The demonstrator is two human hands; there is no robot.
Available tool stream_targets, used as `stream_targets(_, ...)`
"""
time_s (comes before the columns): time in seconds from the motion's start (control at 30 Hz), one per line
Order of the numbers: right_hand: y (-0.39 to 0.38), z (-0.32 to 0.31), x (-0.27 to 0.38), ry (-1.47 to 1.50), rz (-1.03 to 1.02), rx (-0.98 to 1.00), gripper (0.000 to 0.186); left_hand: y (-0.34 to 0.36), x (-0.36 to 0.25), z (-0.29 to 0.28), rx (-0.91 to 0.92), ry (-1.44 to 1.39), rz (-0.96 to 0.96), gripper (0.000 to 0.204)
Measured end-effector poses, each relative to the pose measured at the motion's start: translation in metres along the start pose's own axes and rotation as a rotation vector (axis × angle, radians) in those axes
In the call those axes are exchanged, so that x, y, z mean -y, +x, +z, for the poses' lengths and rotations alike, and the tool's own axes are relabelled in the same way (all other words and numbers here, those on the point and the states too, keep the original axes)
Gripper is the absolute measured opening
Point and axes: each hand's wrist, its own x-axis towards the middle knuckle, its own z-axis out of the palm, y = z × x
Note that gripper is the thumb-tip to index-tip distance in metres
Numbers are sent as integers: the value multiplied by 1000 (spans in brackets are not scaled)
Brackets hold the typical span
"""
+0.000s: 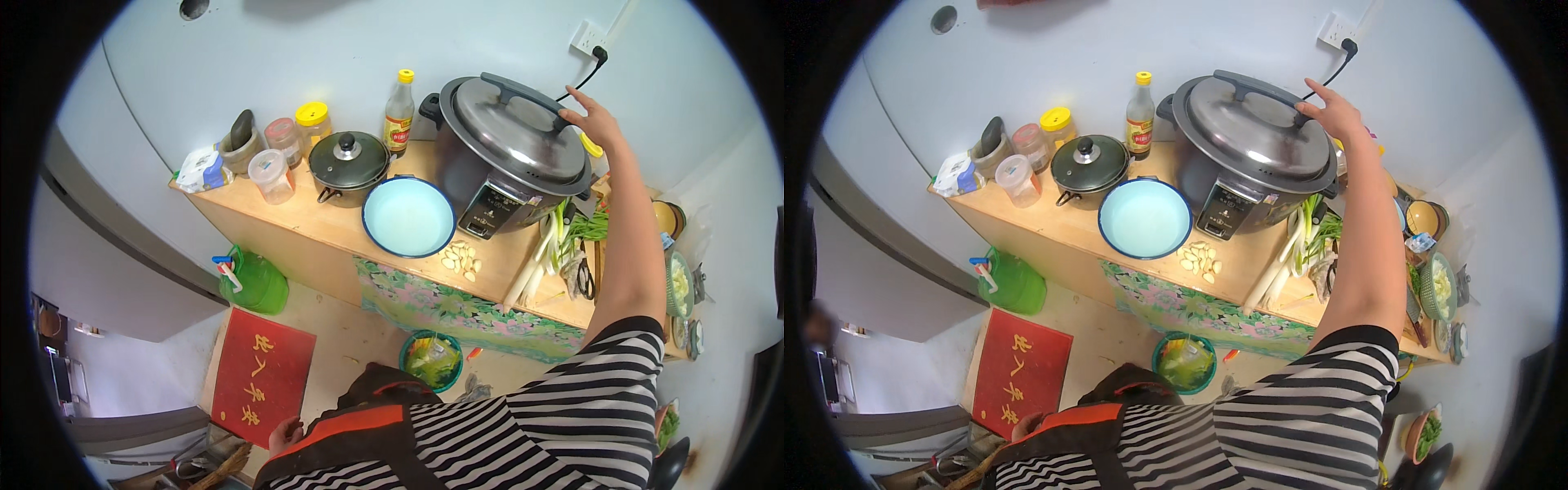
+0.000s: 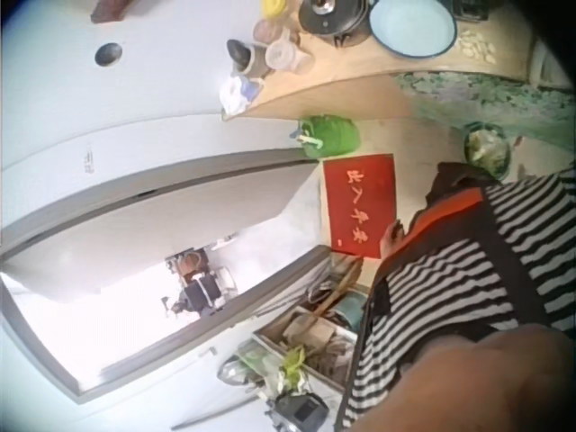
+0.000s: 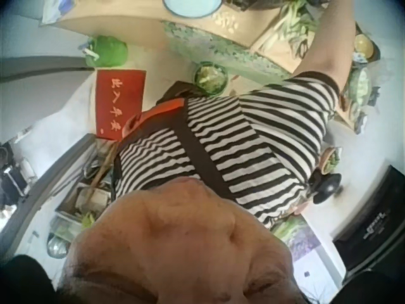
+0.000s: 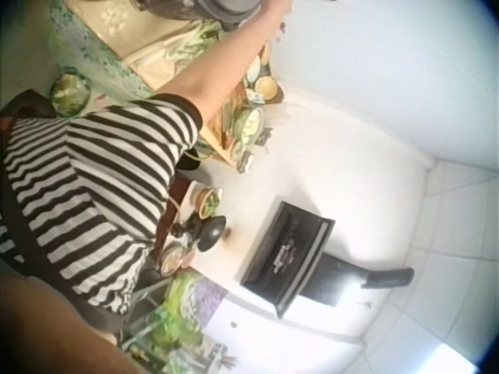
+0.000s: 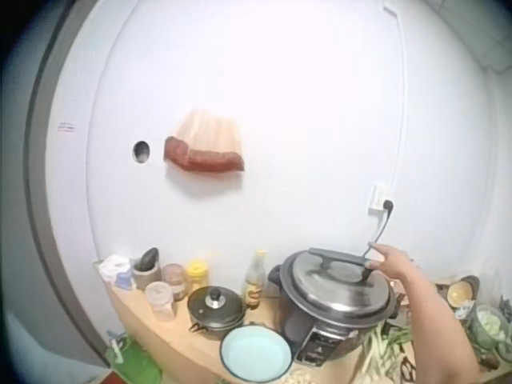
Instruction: The person receives a head of cabbage, removes outer leaves by hand, and places them into a colander. They then use a knife to cut the cabbage into smaller pieces and chop green onions on a wooden cutting board in a kitchen.
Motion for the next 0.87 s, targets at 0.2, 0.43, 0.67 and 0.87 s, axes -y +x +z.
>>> stream_targets(0.2, 28, 18, -28, 427, 46, 255, 59, 37, 1, -6, 88, 19, -60, 34)
stream_targets(0.43, 12, 19, -11, 468, 56, 206, 52, 71, 3, -4, 165, 25, -63, 34)
stream_targets(0.67, 11, 16, -9, 563, 20, 93, 45, 31, -86, 15, 35, 179, -170, 32)
stream_targets(0.87, 14, -25, -10, 626, 185, -53, 42, 28, -92, 13, 55, 50, -188, 32)
